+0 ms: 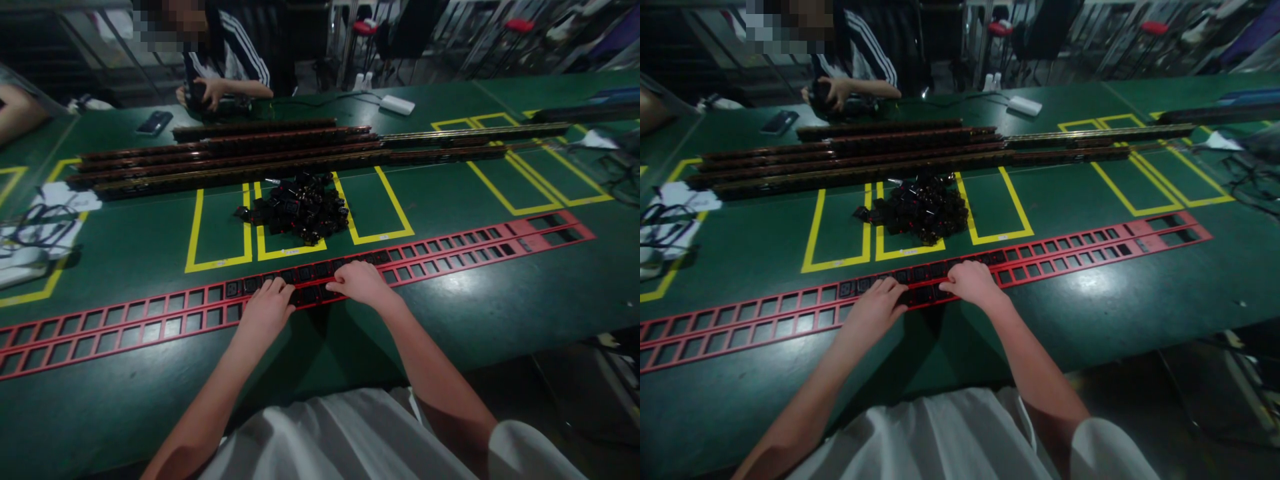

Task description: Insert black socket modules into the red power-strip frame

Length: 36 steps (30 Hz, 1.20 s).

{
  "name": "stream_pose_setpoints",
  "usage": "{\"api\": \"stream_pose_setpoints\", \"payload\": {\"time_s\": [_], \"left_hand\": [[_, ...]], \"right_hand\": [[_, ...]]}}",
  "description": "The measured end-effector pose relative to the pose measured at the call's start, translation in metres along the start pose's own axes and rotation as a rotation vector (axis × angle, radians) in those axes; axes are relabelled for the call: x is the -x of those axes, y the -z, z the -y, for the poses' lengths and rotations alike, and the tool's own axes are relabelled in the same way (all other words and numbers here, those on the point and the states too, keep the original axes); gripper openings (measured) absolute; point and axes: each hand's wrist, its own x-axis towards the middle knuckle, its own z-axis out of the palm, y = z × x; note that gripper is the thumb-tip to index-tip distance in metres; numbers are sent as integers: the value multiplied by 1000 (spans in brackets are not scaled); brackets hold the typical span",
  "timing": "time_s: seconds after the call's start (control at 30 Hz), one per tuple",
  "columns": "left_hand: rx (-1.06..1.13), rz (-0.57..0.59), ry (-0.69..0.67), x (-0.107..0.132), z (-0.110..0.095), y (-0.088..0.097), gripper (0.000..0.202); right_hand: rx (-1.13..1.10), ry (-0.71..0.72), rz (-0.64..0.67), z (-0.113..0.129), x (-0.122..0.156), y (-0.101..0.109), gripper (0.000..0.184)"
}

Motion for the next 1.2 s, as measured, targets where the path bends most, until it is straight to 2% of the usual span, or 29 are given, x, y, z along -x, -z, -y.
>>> {"api": "stream_pose_setpoints", "payload": {"time_s": [0.23, 0.43, 0.73, 0.83, 0.93, 1.03, 1.1, 1.2], "left_hand": [[-17, -20, 62, 1, -3, 0, 35], [-12, 9, 53, 1, -3, 5, 36], [-63, -6, 38, 12, -12, -6, 48], [-57, 4, 30, 9, -8, -2, 43], [18, 16, -6, -5, 6, 6, 36], [78, 7, -5, -31, 25, 16, 34], [51, -56, -7, -52, 38, 23, 36], [-3, -223, 11, -86, 54, 31, 47]], "right_hand": [[8, 14, -13, -2, -3, -1, 42], [0, 0, -4, 0, -1, 0, 41], [-7, 5, -20, -1, 2, -2, 41], [-4, 5, -10, -1, 1, -1, 41], [0, 7, 11, -1, -1, 0, 42], [-4, 14, 16, -1, -1, 0, 43], [-8, 18, 8, -2, -2, 0, 42], [-16, 16, 4, -3, -1, -2, 42]]}}
